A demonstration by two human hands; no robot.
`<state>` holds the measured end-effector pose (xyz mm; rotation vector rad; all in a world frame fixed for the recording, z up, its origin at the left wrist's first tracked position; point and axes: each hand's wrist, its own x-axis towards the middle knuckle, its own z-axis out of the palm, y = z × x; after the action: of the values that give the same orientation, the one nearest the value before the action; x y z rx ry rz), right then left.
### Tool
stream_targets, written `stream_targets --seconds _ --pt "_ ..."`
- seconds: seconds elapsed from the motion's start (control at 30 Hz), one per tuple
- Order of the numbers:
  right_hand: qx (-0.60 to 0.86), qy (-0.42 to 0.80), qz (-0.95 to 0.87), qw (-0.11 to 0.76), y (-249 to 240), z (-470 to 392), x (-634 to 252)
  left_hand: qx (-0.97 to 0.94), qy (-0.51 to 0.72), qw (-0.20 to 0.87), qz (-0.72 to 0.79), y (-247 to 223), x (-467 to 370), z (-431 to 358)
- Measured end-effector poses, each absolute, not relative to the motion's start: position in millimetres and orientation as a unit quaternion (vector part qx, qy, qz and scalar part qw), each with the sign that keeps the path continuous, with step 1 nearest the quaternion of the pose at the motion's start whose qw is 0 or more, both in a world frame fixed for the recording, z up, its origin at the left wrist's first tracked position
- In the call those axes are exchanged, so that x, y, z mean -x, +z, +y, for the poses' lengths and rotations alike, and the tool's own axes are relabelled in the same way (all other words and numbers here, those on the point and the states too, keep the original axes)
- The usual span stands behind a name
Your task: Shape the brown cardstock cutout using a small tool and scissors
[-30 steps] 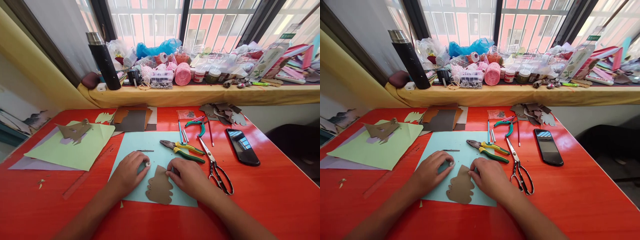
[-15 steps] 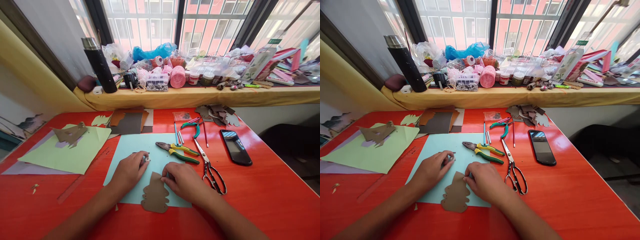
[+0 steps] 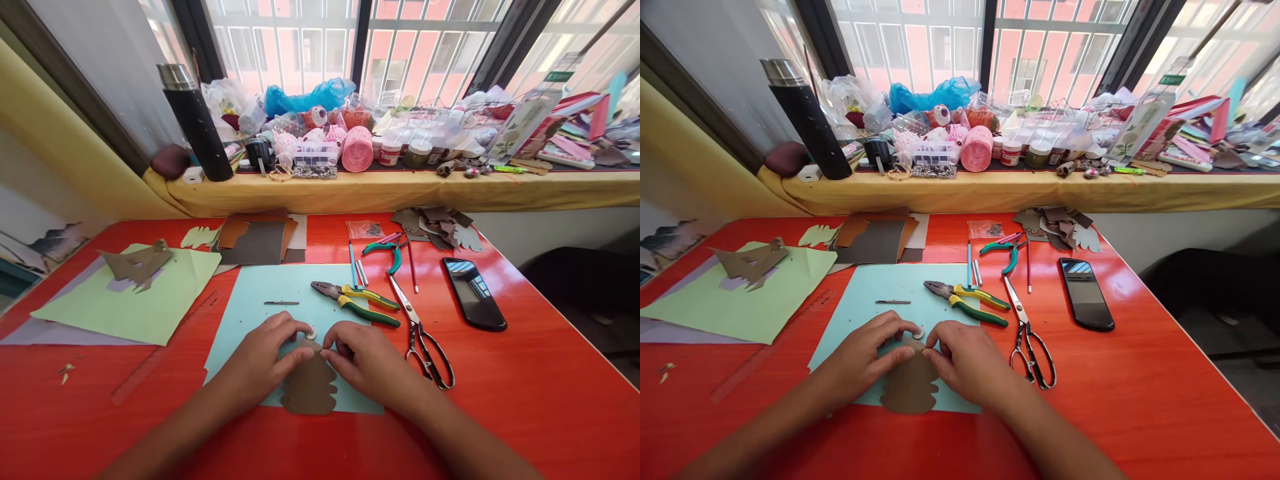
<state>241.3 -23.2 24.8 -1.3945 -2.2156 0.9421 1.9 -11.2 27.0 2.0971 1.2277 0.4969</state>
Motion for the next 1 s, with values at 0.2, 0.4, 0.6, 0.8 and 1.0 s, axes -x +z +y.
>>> stream_targets --seconds 0.2,0.4,0.6,0.8,1.0 --pt "0.488 0.358 -0.776 0.177 23 -24 -240 -0.715 0.177 0.453 0.502 32 -3 -11" --pt "0.509 0.359 -0.760 0.185 22 -24 -239 -0.686 0.160 0.500 0.503 38 -2 -4" --pt "0.527 0.309 -0.779 0.144 24 -23 -230 -0.697 0.150 0.496 0.496 39 -4 7" --pt "0.552 0.278 -0.777 0.117 25 -19 -222 -0.716 0.133 0.444 0.522 33 -4 14" --pt "0.562 0.278 -0.771 0.114 24 -18 -220 -0.734 0.123 0.414 0.524 32 -7 20"
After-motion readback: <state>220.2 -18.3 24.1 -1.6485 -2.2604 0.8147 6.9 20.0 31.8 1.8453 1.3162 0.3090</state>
